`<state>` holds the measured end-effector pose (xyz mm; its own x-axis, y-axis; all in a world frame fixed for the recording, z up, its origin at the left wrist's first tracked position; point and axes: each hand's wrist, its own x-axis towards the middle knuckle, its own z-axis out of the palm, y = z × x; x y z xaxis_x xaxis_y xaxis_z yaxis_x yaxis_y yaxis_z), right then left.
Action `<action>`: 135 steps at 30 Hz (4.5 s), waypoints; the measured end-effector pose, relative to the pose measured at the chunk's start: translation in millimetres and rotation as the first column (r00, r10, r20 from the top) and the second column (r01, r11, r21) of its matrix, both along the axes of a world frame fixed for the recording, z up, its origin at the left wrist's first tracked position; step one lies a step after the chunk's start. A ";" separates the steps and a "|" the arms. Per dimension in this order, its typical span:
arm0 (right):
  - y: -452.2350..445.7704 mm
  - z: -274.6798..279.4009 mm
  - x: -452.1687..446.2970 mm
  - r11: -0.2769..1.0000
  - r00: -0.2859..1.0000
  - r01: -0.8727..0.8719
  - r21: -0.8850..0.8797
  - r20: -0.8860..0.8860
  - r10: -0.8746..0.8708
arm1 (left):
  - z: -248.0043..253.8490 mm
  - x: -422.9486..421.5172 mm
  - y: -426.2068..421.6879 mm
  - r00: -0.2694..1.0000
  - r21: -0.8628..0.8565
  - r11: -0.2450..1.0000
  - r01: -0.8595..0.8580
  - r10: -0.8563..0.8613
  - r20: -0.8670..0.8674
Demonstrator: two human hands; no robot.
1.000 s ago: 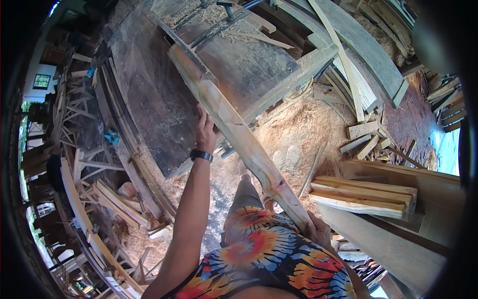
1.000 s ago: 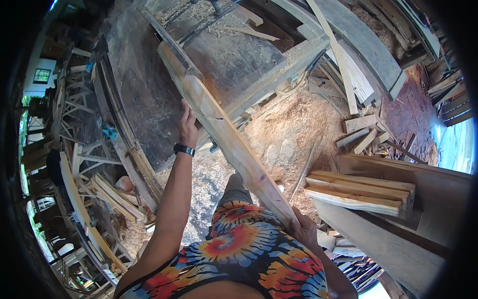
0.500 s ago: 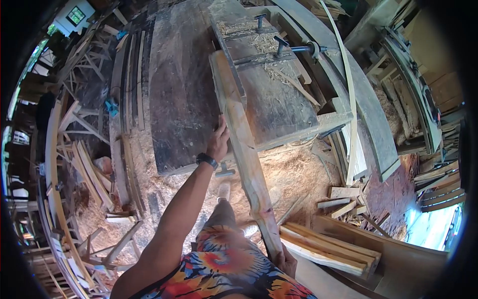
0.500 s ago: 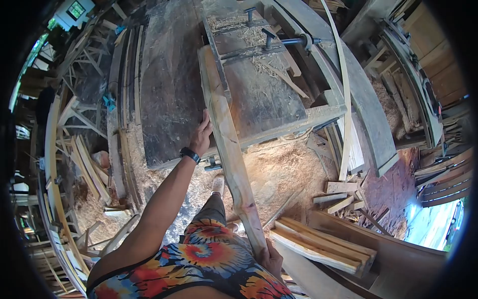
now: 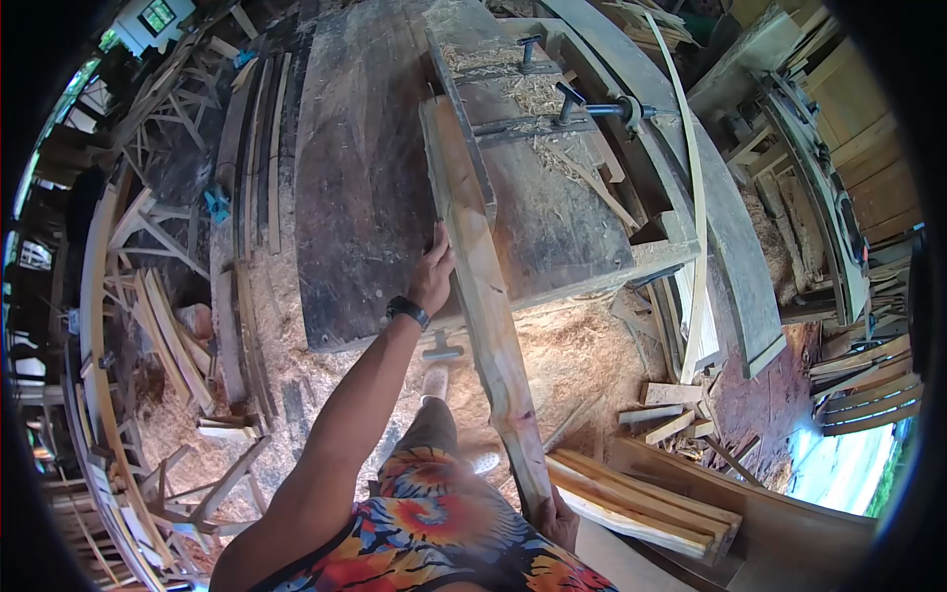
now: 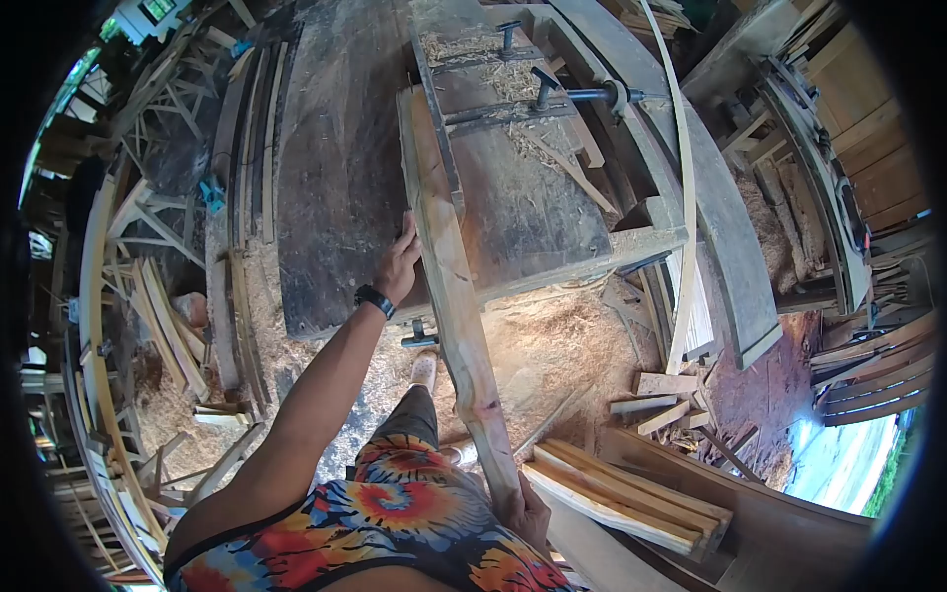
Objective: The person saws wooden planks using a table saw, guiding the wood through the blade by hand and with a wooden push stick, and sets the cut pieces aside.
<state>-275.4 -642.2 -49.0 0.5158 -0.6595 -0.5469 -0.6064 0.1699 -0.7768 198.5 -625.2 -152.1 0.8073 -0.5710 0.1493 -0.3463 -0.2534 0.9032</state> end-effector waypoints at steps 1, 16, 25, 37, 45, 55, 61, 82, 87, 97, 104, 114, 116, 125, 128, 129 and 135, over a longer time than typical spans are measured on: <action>-1.5 0.6 2.0 0.999 1.000 -0.002 0.041 0.001 0.002 | -2.2 2.7 -1.2 1.000 -0.018 1.000 -0.001 0.000 -0.019; -12.3 13.8 50.6 0.995 0.999 -0.043 0.090 -0.018 0.045 | -11.2 42.1 -10.6 0.996 -0.044 0.999 -0.003 -0.001 -0.089; -22.0 -2.1 59.3 0.992 0.990 -0.109 0.057 -0.084 0.113 | -7.6 64.5 -16.9 0.997 0.014 1.000 -0.002 0.003 -0.079; -28.6 -6.5 89.2 0.989 0.993 -0.079 0.121 -0.078 0.089 | -16.4 100.1 -27.3 0.994 -0.037 0.999 -0.014 0.010 -0.105; -31.7 -2.8 115.3 0.994 0.993 -0.088 0.059 -0.074 0.092 | -21.3 122.8 -34.5 0.998 0.019 0.999 -0.048 0.049 -0.026; -38.9 3.4 143.8 0.992 0.992 -0.105 0.069 -0.061 0.109 | -19.5 147.7 -40.1 0.998 0.030 0.999 -0.039 0.040 -0.039; -41.6 -5.7 153.6 0.994 0.994 -0.104 0.024 0.040 0.103 | -17.5 162.1 -43.0 0.999 0.066 0.998 -0.019 0.021 -0.036; -52.6 -31.1 178.4 0.987 0.993 -0.120 -0.111 -0.007 0.120 | -29.8 209.0 -56.8 0.998 0.035 0.998 -0.043 0.042 0.052; -52.9 -23.3 187.9 0.981 0.989 -0.141 -0.136 -0.062 0.133 | -28.1 216.9 -58.3 0.994 0.073 0.995 -0.063 0.056 0.093; -59.7 -44.2 191.6 0.982 0.987 -0.134 -0.133 -0.106 0.121 | -42.7 240.5 -65.1 0.982 0.161 0.987 -0.007 -0.023 0.187; -53.1 -29.6 202.6 0.939 0.986 -0.162 -0.304 -0.077 0.145 | -37.9 238.9 -61.3 0.829 0.475 0.875 -0.092 -0.197 0.523; -55.2 -21.1 205.1 0.954 0.978 -0.202 -0.223 -0.092 0.186 | -41.1 240.5 -63.6 0.842 0.517 0.854 -0.054 -0.239 0.483; -56.9 -24.9 201.3 0.958 0.979 -0.199 -0.207 -0.094 0.183 | -43.4 244.9 -62.6 0.871 0.539 0.842 0.014 -0.276 0.407; -57.9 -12.5 208.3 0.919 0.976 -0.215 -0.331 -0.087 0.197 | -16.1 211.5 -61.5 0.990 0.257 0.966 -0.018 -0.019 0.140; -55.0 -4.5 211.7 0.937 0.977 -0.213 -0.277 -0.061 0.204 | -18.4 211.1 -61.7 0.993 0.232 0.973 -0.016 -0.012 0.117; -54.2 -3.2 211.5 0.942 0.977 -0.213 -0.259 -0.052 0.206 | -16.4 210.4 -63.0 0.997 0.206 0.978 -0.026 0.010 0.079; -67.7 -48.1 191.5 0.897 0.946 -0.302 -0.324 -0.218 0.240 | -18.0 193.2 -57.6 0.998 0.161 0.987 -0.015 0.025 -0.064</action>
